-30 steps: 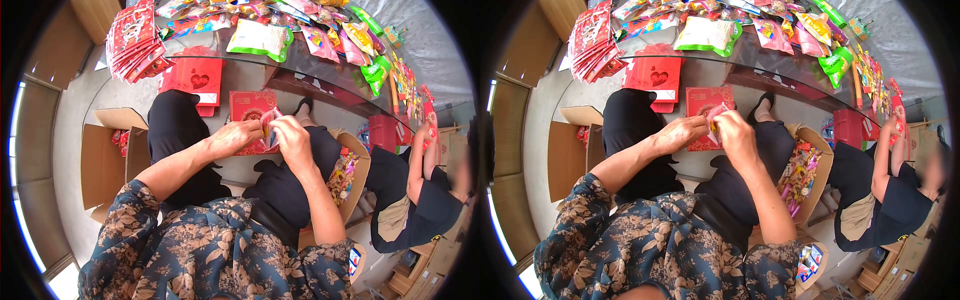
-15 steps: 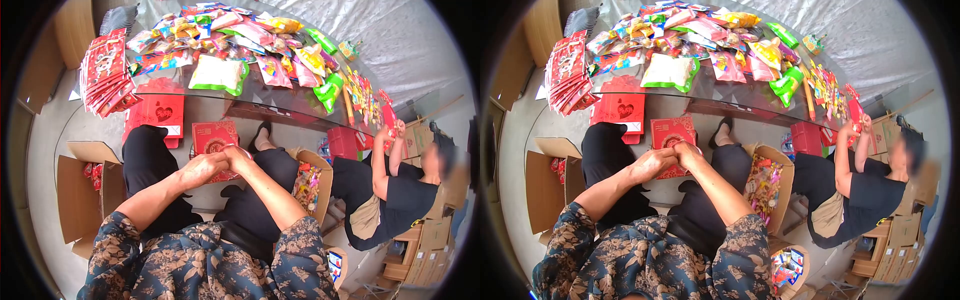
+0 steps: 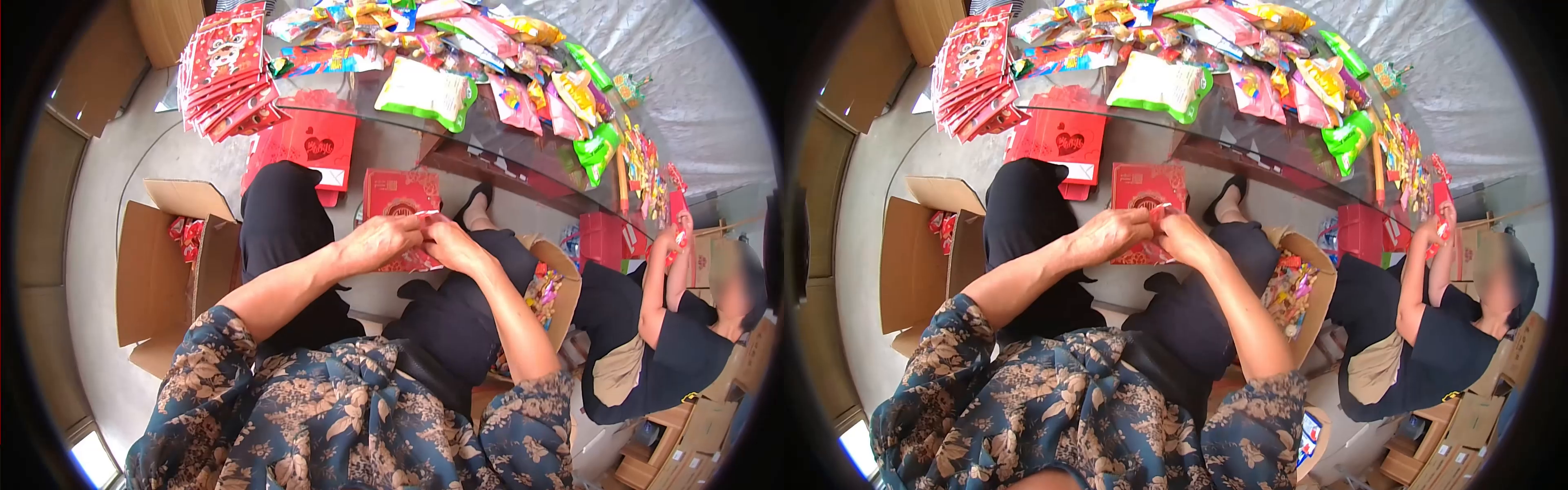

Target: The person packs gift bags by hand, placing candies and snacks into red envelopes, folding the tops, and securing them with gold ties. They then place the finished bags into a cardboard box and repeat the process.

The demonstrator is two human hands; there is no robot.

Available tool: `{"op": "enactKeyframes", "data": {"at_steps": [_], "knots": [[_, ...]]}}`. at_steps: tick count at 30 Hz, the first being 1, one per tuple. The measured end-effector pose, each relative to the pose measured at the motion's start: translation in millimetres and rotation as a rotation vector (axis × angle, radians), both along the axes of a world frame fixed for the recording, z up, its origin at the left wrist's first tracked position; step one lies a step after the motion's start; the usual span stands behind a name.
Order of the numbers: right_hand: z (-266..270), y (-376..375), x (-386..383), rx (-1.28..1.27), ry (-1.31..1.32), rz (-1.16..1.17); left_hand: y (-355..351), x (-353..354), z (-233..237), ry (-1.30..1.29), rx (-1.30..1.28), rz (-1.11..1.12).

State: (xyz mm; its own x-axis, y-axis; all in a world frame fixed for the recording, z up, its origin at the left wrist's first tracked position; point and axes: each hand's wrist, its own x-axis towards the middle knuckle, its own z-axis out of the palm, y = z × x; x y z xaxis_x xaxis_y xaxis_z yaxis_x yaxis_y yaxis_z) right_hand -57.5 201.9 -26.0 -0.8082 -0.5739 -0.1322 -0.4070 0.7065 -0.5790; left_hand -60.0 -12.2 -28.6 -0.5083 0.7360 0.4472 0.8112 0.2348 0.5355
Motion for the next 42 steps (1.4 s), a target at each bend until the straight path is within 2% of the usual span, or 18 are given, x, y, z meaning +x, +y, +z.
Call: {"op": "enactKeyframes", "data": {"at_steps": [1,4,6,8,9,14,16,17,21,23,26,30,32,33,36,37,42], "knots": [[28.3,-1.7,-2.5,0.139,-0.235,-0.033,1.4,-0.6,-0.5,0.012,0.019,0.008],[52.3,18.6,-0.5,-0.258,-0.298,-0.187,1.3,-1.8,-2.6,-0.01,-0.011,0.037],[62.8,33.4,-5.0,-0.297,-0.202,-0.292,0.0,0.1,6.4,-0.048,0.009,0.046],[67.7,47.9,-7.0,-0.212,-0.02,-0.273,-2.2,0.5,7.3,-0.112,-0.022,0.037],[75.0,40.6,0.0,-0.282,0.009,-0.355,-1.4,1.0,7.4,-0.111,-0.026,0.057],[49.3,16.7,16.5,-0.037,0.229,-0.531,-2.5,2.0,6.8,-0.136,-0.031,0.057],[30.0,17.7,15.4,0.043,0.189,-0.478,-3.6,4.7,7.1,-0.128,-0.018,0.041],[21.5,17.7,14.0,0.079,0.275,-0.474,-3.4,6.2,6.6,-0.117,-0.006,0.035],[25.9,26.8,2.4,-0.207,0.186,-0.459,-11.5,7.3,9.9,-0.102,-0.123,0.044],[30.3,35.6,-4.1,-0.351,0.177,-0.512,-12.4,6.6,4.0,-0.118,-0.089,0.031],[53.5,56.3,-26.0,-0.528,0.319,-0.579,-12.8,2.1,4.9,-0.076,-0.161,0.025],[95.1,90.5,-65.9,-0.307,0.682,-0.638,-11.4,0.1,1.3,-0.056,-0.137,0.017],[102.0,101.7,-91.2,-0.276,0.709,-0.662,-10.5,-0.7,0.4,-0.085,-0.108,0.019],[102.1,108.5,-103.6,-0.207,0.655,-0.68,-9.8,-1.2,1.4,-0.095,-0.106,0.023],[77.9,130.7,-150.3,0.039,0.787,-0.641,-7.2,-1.6,3.3,-0.126,-0.099,0.031],[79.0,131.8,-159.1,0.014,0.649,-0.654,-6.8,-1.9,2.2,-0.134,-0.096,0.033],[47.3,152.6,-210.1,0.111,0.57,-0.71,-7.6,-4.3,2.1,-0.134,-0.082,0.05]]}}
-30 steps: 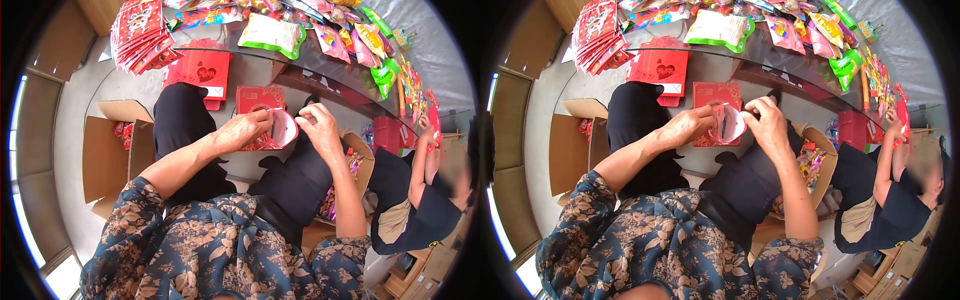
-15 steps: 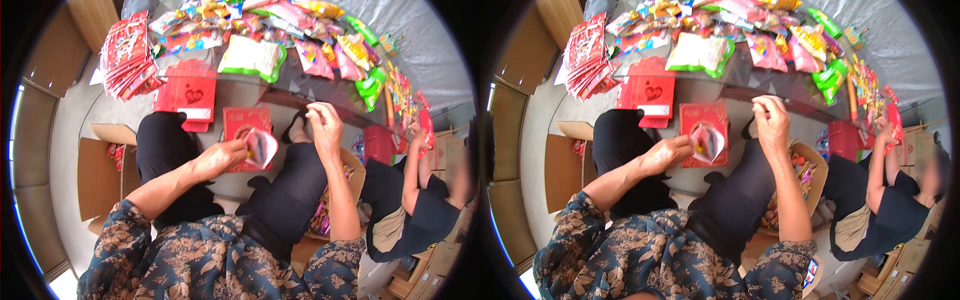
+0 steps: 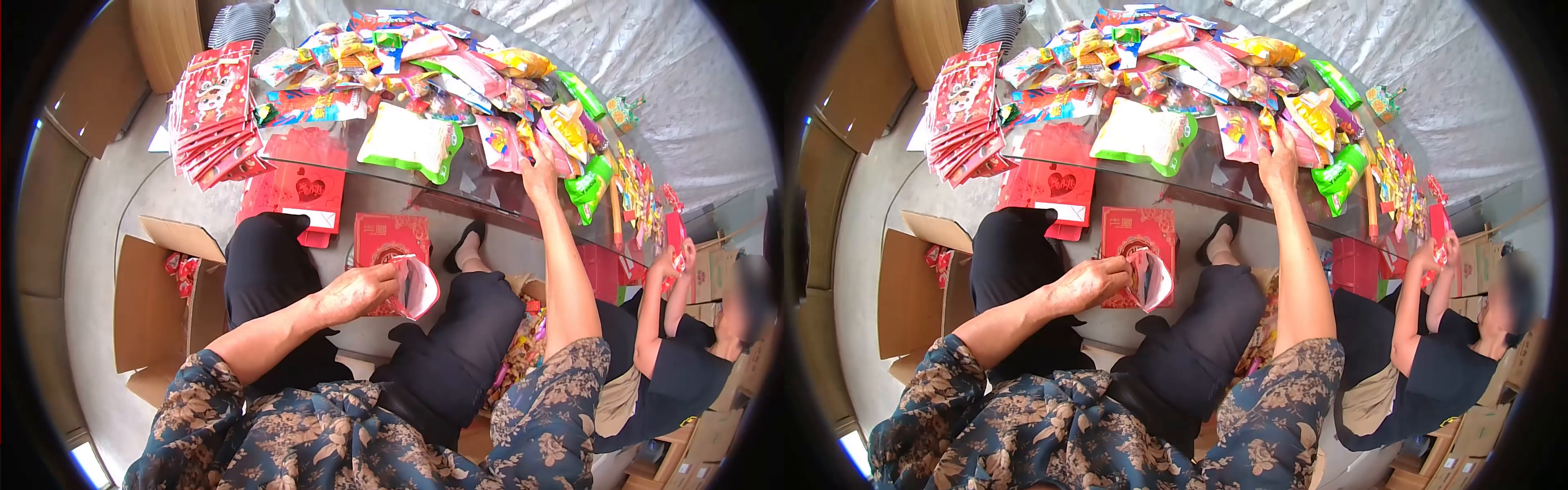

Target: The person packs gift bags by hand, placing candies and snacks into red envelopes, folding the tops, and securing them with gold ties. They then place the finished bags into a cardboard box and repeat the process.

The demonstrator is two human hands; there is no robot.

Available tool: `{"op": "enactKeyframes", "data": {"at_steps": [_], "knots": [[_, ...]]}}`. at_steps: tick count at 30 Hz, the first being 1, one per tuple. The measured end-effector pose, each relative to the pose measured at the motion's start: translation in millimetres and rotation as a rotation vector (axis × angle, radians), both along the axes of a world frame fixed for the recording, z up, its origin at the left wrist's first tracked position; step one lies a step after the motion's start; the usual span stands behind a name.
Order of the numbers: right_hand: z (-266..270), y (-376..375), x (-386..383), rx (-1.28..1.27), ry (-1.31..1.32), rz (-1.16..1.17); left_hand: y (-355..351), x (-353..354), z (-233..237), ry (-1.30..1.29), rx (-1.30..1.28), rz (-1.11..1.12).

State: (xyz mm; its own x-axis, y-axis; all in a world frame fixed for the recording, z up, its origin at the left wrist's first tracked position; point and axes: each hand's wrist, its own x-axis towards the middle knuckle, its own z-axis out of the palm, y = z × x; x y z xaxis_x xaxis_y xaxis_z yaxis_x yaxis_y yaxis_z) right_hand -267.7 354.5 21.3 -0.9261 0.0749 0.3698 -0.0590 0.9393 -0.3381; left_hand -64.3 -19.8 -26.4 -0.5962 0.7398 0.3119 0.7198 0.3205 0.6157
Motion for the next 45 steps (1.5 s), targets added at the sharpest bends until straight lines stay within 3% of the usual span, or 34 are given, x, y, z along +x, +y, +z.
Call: {"op": "enactKeyframes", "data": {"at_steps": [8,10,14,20,24,26,29,38,41,44,45], "knots": [[7.5,12.6,13.5,-0.236,0.089,0.052,0.6,-0.4,5.2,-0.009,0.042,0.02],[27.1,-1.4,48.1,-0.48,0.049,0.089,0.8,-1.4,11.5,0.041,0.089,-0.007],[69.6,-47.4,142.7,-0.725,-0.106,0.175,1.0,-0.8,5.0,0.074,0.084,-0.013],[68.1,-95.3,240.3,-0.884,-0.349,0.329,1.6,2.0,-1.6,0.001,0.024,-0.014],[47.7,-129.7,264.7,-0.851,-0.441,0.347,2.8,4.7,7.6,-0.076,0.023,-0.016],[24.5,-135.6,261.7,-0.757,-0.53,0.451,3.5,5.4,1.5,-0.052,0.037,-0.012],[4.4,-144.8,259.0,-0.597,-0.543,0.425,4.9,7.2,5.1,-0.037,0.088,-0.005],[-1.8,-155.8,239.5,-0.489,-0.484,0.615,0.6,5.4,-2.6,-0.015,0.08,-0.011],[-35.3,-161.2,220.8,-0.273,-0.668,0.654,1.6,5.7,-5.5,-0.029,0.086,-0.02],[-54.4,-174.9,210.4,-0.348,-0.983,0.481,-0.1,5.4,-3.6,-0.067,0.102,-0.026],[-59.6,-176.6,207.0,-0.25,-1.0,0.503,-0.5,5.3,-2.5,-0.081,0.11,-0.028]]}}
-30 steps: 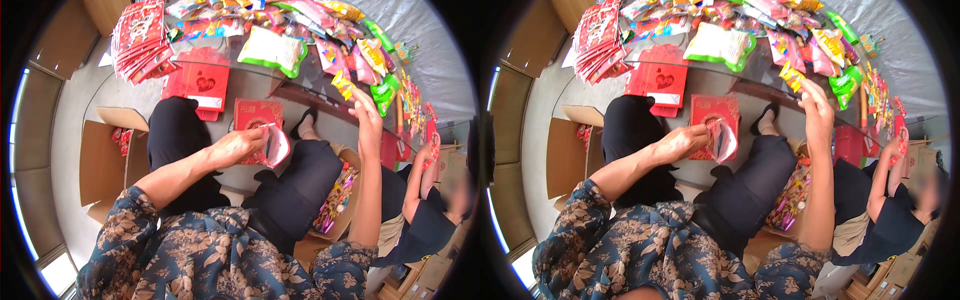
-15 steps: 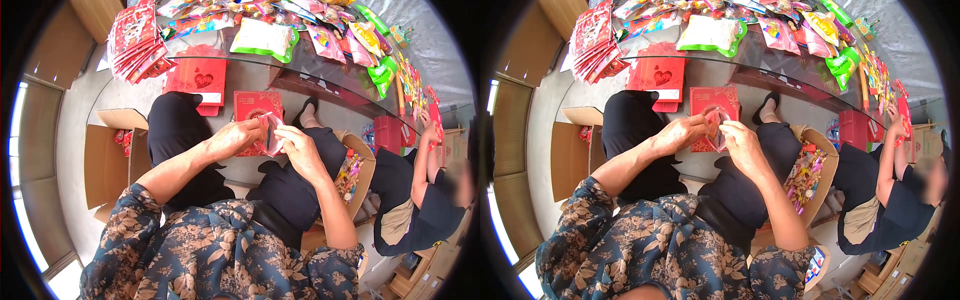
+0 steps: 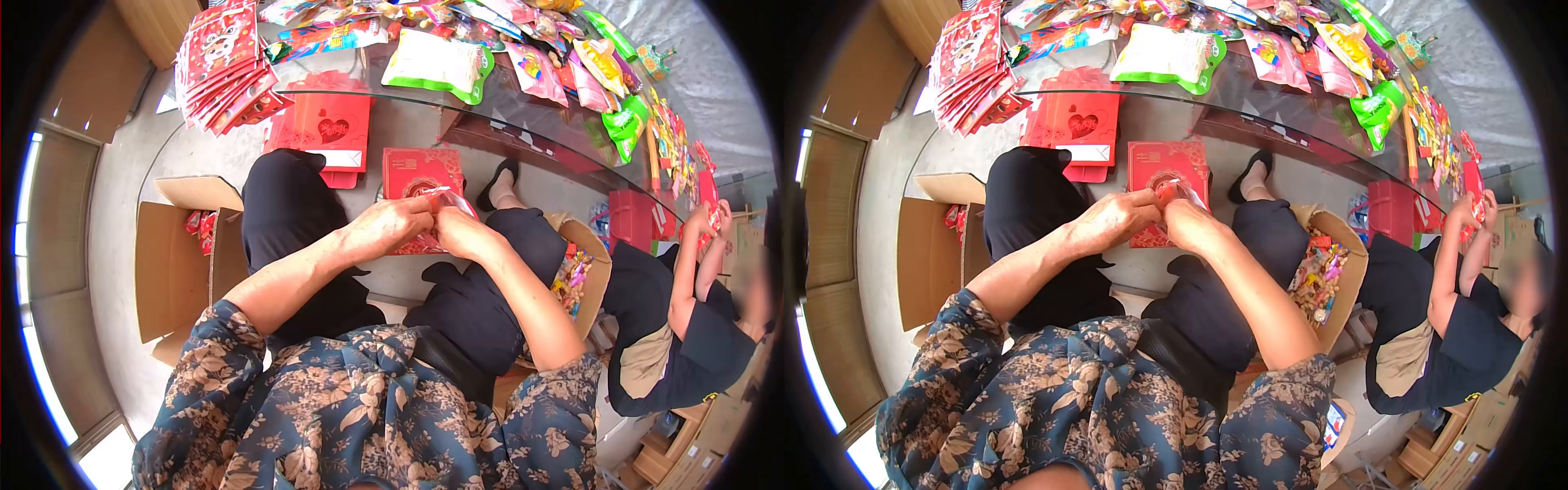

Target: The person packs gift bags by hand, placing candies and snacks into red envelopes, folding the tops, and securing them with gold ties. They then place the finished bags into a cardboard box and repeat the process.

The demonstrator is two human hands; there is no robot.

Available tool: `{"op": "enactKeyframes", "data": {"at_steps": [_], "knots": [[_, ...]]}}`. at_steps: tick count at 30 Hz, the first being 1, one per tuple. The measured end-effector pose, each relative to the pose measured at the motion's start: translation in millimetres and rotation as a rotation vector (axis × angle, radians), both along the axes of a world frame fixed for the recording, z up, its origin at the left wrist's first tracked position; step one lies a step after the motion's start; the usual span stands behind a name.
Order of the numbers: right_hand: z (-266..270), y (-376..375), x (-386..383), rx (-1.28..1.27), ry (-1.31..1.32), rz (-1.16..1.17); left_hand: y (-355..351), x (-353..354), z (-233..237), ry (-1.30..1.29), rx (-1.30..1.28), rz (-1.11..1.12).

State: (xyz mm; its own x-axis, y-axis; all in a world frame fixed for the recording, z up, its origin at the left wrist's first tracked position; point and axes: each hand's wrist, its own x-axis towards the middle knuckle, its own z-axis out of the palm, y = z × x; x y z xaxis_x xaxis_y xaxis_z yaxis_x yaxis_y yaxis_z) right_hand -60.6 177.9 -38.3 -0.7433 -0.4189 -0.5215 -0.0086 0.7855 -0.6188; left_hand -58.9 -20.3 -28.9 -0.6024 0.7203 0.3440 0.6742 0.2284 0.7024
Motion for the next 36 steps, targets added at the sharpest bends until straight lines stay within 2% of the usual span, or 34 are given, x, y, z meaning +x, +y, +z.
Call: {"op": "enactKeyframes", "data": {"at_steps": [2,5,8,11,15,16,17,19,20,22,25,29,33,36], "knots": [[-8.2,-2.1,-4.7,0.146,0.021,0.128,-1.4,0.8,1.9,-0.003,-0.043,-0.006],[3.8,-7.8,-5.8,0.222,0.105,0.206,-3.6,-0.1,0.3,0.016,-0.065,-0.004],[-30.3,-4.7,-2.1,0.176,0.317,0.18,-3.4,0.0,-3.7,0.026,-0.063,-0.026],[-16.4,-14.3,-5.3,0.327,0.152,0.188,-3.6,0.8,-6.3,0.053,-0.126,-0.047],[-18.5,4.1,-5.6,0.1,0.077,0.036,-3.9,-2.8,-4.4,0.105,-0.157,-0.002],[-2.6,-2.1,-8.0,-0.175,0.211,0.082,-2.2,-3.1,-5.9,0.092,-0.139,0.011],[22.9,7.6,-8.4,-0.069,-0.072,-0.054,-0.2,-3.8,-7.8,0.077,-0.12,0.023],[31.1,15.9,7.3,-0.487,0.498,-0.153,3.7,-5.6,-8.9,0.078,-0.117,0.049],[36.9,18.3,15.5,-0.556,0.491,-0.323,6.0,-7.3,-8.3,0.094,-0.131,0.062],[48.0,22.6,35.5,-0.693,0.464,-0.664,11.4,-10.5,-3.2,0.106,-0.176,0.098],[43.7,39.7,65.2,-0.794,0.27,-0.778,18.7,-17.3,3.9,0.149,-0.139,0.148],[16.2,43.2,87.5,-0.725,-0.101,-0.776,31.0,-26.2,10.9,0.086,-0.198,0.221],[-18.4,31.6,76.2,-0.701,-0.145,-0.809,42.8,-26.1,18.5,-0.005,-0.203,0.299],[-21.1,27.4,53.1,-0.779,-0.36,-0.712,45.2,-21.1,17.7,-0.025,-0.228,0.338]]}}
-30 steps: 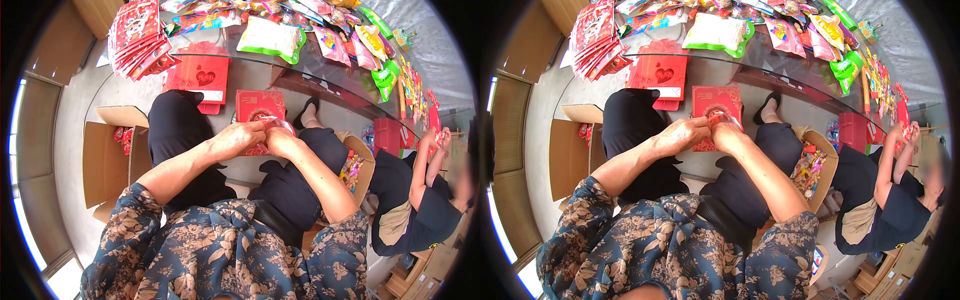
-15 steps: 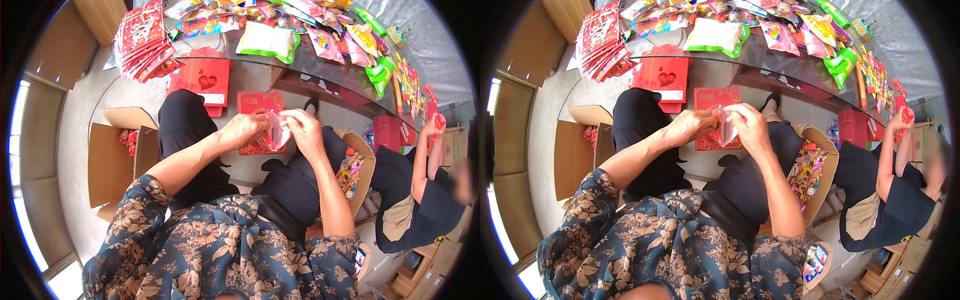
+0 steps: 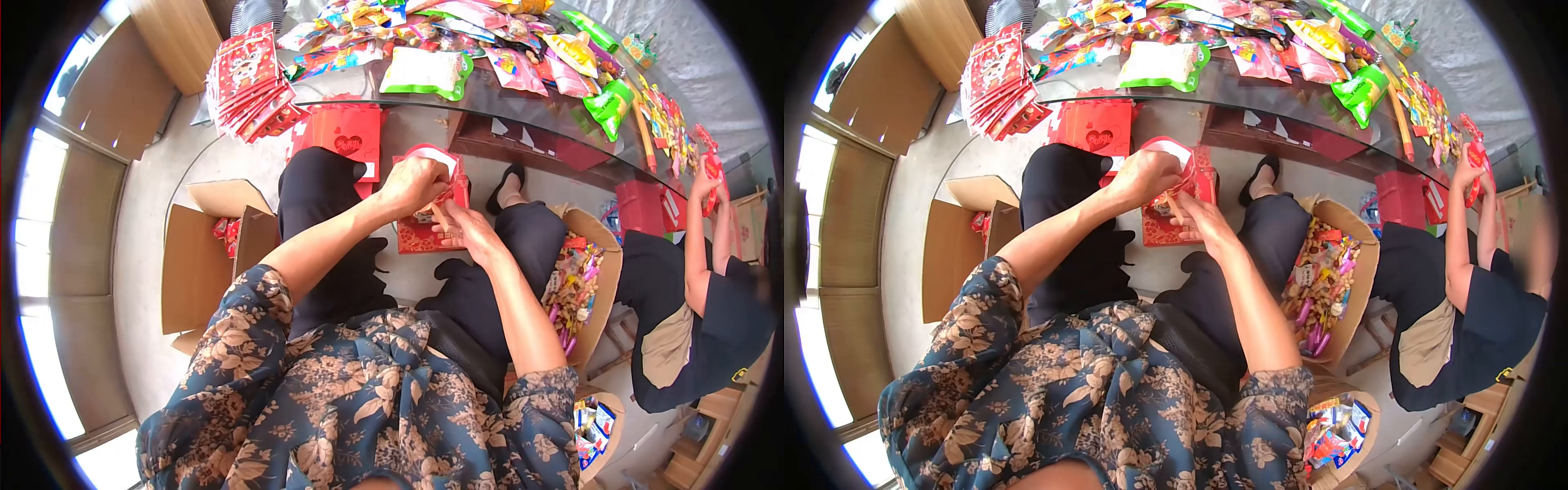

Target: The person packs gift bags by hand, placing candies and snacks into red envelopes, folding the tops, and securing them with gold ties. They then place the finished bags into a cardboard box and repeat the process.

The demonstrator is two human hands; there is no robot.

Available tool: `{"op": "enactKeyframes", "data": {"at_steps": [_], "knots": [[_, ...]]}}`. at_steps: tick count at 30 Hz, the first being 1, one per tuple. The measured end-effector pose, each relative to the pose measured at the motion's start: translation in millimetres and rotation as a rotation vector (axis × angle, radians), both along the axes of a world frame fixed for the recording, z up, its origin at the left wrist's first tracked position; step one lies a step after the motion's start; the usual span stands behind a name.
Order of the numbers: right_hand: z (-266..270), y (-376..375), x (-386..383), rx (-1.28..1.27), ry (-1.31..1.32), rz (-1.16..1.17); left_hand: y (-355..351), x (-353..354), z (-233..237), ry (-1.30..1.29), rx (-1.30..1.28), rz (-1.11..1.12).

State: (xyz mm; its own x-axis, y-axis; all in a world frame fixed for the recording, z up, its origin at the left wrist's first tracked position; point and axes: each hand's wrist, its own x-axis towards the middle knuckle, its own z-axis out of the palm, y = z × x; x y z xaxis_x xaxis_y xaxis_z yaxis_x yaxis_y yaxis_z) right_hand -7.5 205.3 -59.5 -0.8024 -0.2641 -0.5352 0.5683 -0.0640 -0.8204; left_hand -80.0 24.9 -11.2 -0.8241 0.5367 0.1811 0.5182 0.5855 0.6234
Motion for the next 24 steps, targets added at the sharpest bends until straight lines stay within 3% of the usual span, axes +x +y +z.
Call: {"op": "enactKeyframes", "data": {"at_steps": [5,8,11,14,15,17,21,24], "knots": [[-20.1,-26.1,-14.1,0.072,-0.041,0.01,2.0,2.5,-16.8,-0.038,-0.026,0.077],[-51.7,-28.7,-19.0,0.053,-0.006,-0.11,1.1,6.8,-12.3,-0.098,-0.011,0.129],[-54.8,-26.5,-14.6,-0.013,0.014,-0.153,-3.3,1.9,-23.8,-0.079,0.099,0.117],[-39.3,-25.0,-8.0,-0.075,-0.006,-0.16,-8.2,9.5,-17.9,0.124,0.381,0.279],[-34.6,-23.8,-7.1,-0.087,-0.016,-0.163,-11.5,11.8,-18.4,0.079,0.476,0.331],[-34.0,-20.7,-6.6,-0.136,-0.017,-0.127,-24.2,15.4,-27.0,-0.051,0.365,0.434],[-31.1,-18.0,-8.6,-0.182,-0.013,-0.046,-33.4,16.7,-76.7,-0.535,0.068,0.334],[-30.7,-14.7,-7.9,-0.19,-0.03,0.019,-22.2,17.6,-88.3,-0.965,0.319,0.218]]}}
